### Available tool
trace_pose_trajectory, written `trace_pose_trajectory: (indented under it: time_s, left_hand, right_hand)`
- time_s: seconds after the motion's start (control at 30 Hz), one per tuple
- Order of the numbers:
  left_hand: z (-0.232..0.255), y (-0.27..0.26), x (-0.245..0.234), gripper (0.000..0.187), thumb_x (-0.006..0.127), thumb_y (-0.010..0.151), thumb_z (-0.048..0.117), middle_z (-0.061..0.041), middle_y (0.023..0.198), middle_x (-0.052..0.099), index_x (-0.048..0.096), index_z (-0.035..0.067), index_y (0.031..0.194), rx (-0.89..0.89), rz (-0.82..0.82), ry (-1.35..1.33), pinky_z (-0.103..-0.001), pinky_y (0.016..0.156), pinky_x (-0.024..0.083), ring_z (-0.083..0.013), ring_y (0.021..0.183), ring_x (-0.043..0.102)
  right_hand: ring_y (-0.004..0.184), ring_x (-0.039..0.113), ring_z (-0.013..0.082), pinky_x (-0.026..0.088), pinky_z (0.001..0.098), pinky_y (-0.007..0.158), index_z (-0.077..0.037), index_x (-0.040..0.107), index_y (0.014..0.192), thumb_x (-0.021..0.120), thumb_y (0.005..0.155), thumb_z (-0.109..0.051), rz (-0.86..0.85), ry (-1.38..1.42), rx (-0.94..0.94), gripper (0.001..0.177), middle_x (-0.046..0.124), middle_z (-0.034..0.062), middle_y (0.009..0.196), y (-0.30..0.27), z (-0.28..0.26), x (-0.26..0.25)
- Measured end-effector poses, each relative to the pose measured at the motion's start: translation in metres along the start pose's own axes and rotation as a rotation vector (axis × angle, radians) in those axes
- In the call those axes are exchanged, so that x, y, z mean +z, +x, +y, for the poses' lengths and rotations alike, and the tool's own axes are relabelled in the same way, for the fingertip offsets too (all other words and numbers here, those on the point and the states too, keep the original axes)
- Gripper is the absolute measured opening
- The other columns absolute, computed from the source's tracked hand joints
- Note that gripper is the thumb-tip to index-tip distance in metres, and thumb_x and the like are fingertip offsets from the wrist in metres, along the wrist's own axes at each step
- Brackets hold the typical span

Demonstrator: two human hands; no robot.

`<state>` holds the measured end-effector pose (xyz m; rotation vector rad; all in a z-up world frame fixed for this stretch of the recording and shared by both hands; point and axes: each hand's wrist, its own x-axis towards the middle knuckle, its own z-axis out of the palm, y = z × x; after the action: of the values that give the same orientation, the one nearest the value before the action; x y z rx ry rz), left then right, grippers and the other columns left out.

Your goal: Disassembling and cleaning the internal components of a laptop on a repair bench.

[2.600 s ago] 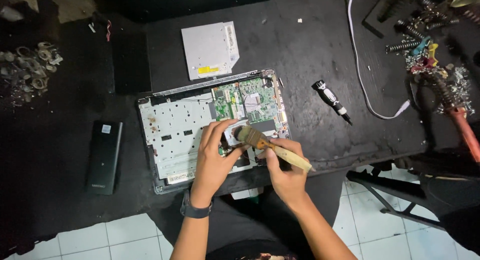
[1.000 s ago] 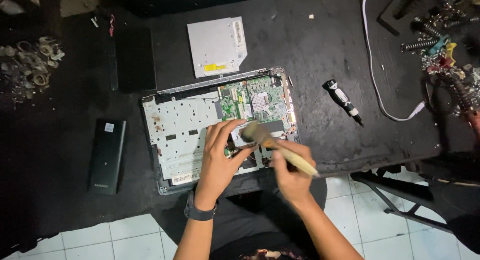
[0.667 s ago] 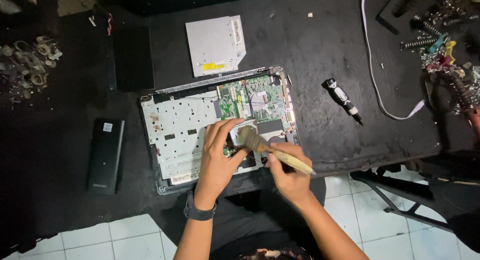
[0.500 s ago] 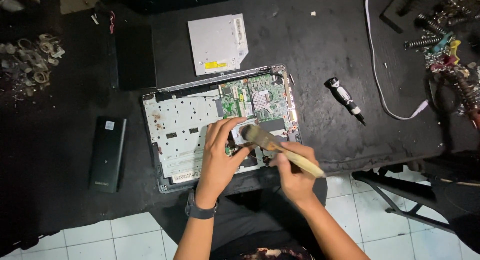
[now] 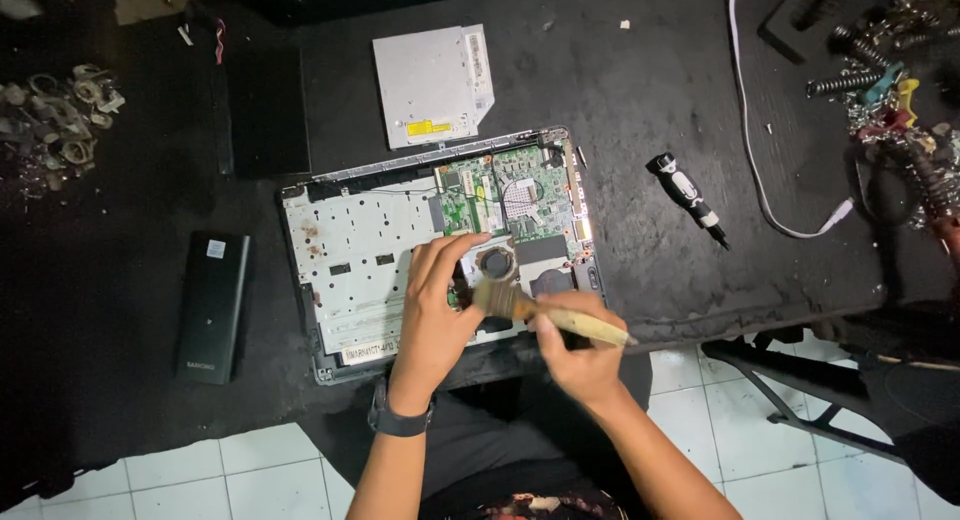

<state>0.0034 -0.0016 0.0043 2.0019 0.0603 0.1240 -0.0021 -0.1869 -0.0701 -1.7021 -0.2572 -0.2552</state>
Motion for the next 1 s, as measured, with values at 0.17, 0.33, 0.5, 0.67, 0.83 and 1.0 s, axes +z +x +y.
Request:
trace_pose_trajectory:
  time_s: [0.17,0.33,0.5,0.67,0.83,1.0]
  left_hand:
    - [-0.007,-0.003,0.001,0.063,0.07,0.076,-0.014,-0.013,0.116,0.063,0.06,0.009,0.134,0.022,0.0,-0.001,-0.056,0.096,0.044,-0.0375,0.113,0.054]
    - [-0.005,-0.002,0.0,0.063,0.076,0.075,-0.01,-0.014,0.116,0.064,0.06,0.008,0.133,0.036,-0.008,-0.01,-0.057,0.095,0.045,-0.0377,0.112,0.055]
    - [0.0,-0.001,-0.002,0.062,0.073,0.076,-0.012,-0.014,0.116,0.063,0.06,0.008,0.133,0.029,-0.006,-0.008,-0.057,0.093,0.045,-0.0377,0.111,0.054]
    - [-0.001,-0.001,0.0,0.065,0.07,0.074,-0.014,-0.013,0.116,0.063,0.06,0.009,0.134,0.001,-0.013,0.001,-0.055,0.094,0.045,-0.0344,0.111,0.054]
    - [-0.003,-0.002,0.001,0.063,0.071,0.076,-0.012,-0.011,0.115,0.063,0.061,0.011,0.133,0.013,0.003,0.022,-0.054,0.096,0.046,-0.0337,0.111,0.055]
    - [-0.002,-0.002,0.0,0.062,0.076,0.075,-0.009,-0.011,0.114,0.064,0.061,0.01,0.132,0.012,0.001,0.021,-0.054,0.094,0.047,-0.034,0.11,0.055]
  right_hand:
    - [0.057,0.073,0.0206,0.057,0.0342,0.058,0.001,0.069,0.102,0.069,0.09,-0.003,0.009,0.042,-0.015,0.013,0.075,0.0129,0.065,0.002,-0.007,0.001]
    - [0.056,0.072,0.0214,0.058,0.0351,0.058,0.002,0.066,0.109,0.064,0.095,-0.002,0.026,0.028,-0.023,0.015,0.073,0.0122,0.064,0.004,-0.011,0.001]
    - [0.058,0.07,0.0188,0.057,0.0352,0.061,0.001,0.068,0.11,0.065,0.094,-0.001,0.04,0.016,-0.001,0.017,0.072,0.0111,0.063,0.007,-0.018,0.002]
    - [0.057,0.067,0.0165,0.057,0.0358,0.06,0.0,0.072,0.102,0.072,0.087,-0.002,0.011,0.006,-0.012,0.015,0.072,0.0094,0.061,0.011,-0.023,0.004]
    - [0.055,0.069,0.0178,0.056,0.0358,0.058,-0.004,0.074,0.099,0.075,0.085,-0.007,0.033,-0.046,0.013,0.014,0.072,0.0094,0.059,-0.003,-0.003,0.001]
    - [0.059,0.071,0.0188,0.057,0.0359,0.062,-0.003,0.074,0.105,0.072,0.087,-0.003,0.032,-0.031,-0.002,0.018,0.075,0.0113,0.065,0.008,-0.02,-0.001]
